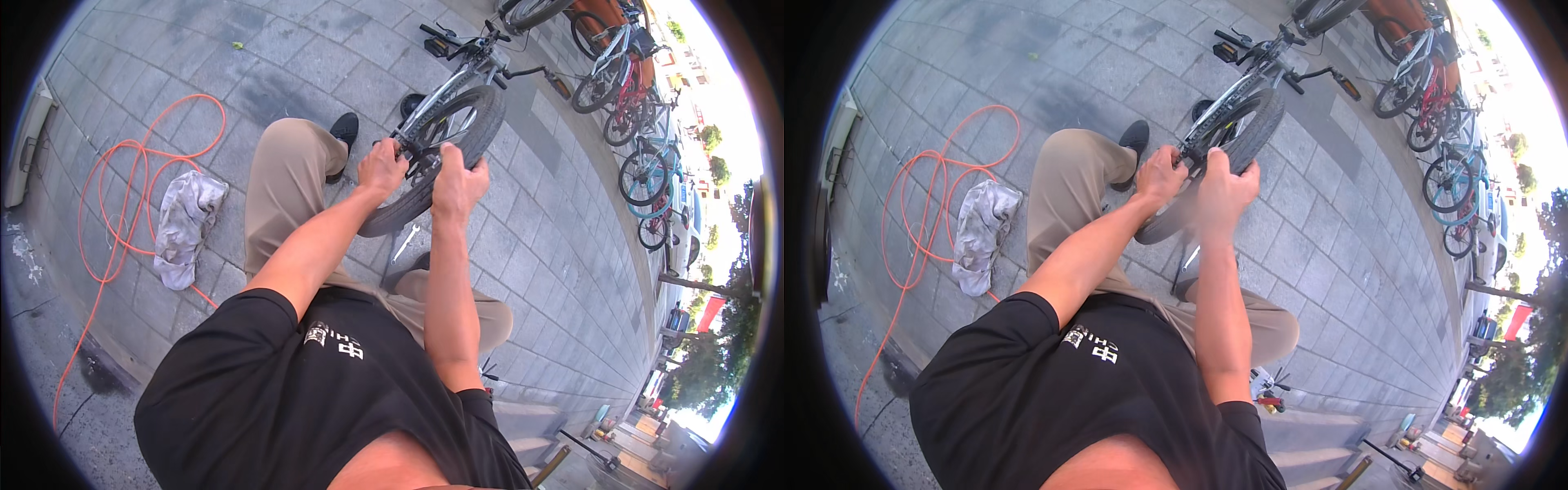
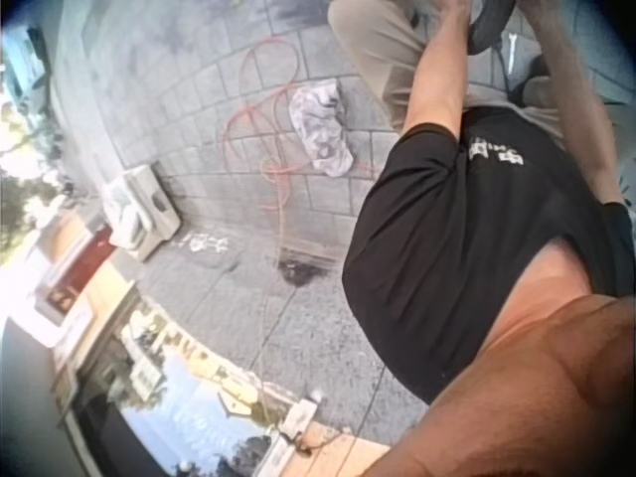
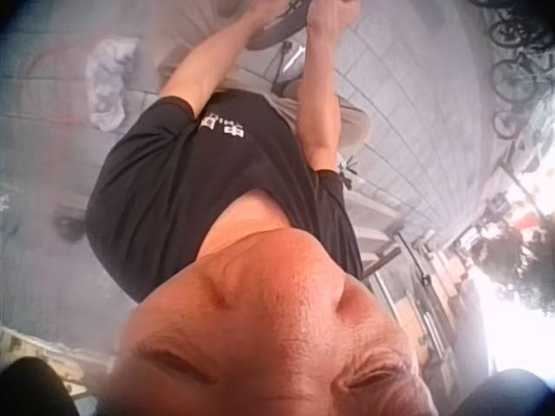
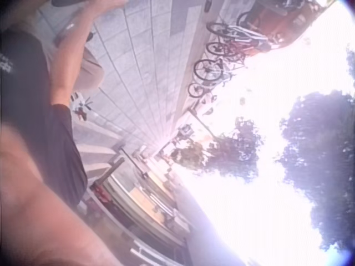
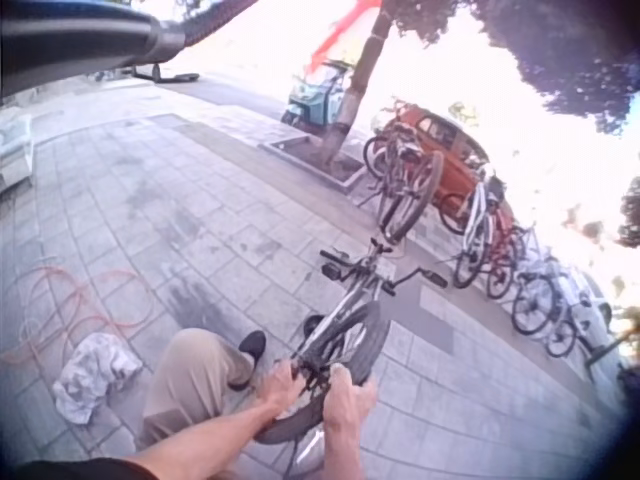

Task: The person works on a bicycle wheel, using pliers and a hammer to adjust components on the hub. They briefly interact with another person holding a bicycle, then return to the wheel to continue adjustments.

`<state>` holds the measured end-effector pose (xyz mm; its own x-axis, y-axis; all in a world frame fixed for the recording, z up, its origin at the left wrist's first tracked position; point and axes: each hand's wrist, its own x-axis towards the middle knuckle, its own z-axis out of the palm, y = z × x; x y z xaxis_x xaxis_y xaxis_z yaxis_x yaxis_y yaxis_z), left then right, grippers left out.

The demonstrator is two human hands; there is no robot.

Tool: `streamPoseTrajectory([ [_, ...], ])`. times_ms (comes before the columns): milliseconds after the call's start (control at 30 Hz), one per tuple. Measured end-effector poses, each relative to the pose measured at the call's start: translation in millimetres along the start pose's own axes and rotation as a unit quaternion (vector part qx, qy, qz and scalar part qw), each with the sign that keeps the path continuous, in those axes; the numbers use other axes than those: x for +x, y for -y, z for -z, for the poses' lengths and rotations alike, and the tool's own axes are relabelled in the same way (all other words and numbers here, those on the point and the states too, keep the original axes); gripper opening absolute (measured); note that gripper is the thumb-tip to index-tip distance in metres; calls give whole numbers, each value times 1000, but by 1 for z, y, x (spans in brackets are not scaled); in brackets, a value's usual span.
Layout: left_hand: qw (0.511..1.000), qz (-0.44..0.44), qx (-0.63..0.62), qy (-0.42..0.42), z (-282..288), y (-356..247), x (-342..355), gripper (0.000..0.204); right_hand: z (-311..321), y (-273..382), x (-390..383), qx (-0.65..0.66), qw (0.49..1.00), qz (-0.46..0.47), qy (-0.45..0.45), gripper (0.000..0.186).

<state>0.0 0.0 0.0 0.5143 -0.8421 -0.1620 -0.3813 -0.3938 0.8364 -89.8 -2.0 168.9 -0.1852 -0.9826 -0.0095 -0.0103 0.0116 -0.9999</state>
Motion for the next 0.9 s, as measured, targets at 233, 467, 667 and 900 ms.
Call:
streamPoseTrajectory([
  [233,993,-30,-75,-89,17,-3,15,33,23,40,59,-94,995,0,35,27],
  [467,984,-83,-118,-104,24,18,31,34,40,21,10,-199,979,-16,48,33],
  [667,989,-60,-129,-38,11,48,32,36,87,36,-10,-110,991,-63,50,27],
  [900,975,-124,-182,-19,2,66,29,57,142,85,-50,-1,994,-98,55,23],
])
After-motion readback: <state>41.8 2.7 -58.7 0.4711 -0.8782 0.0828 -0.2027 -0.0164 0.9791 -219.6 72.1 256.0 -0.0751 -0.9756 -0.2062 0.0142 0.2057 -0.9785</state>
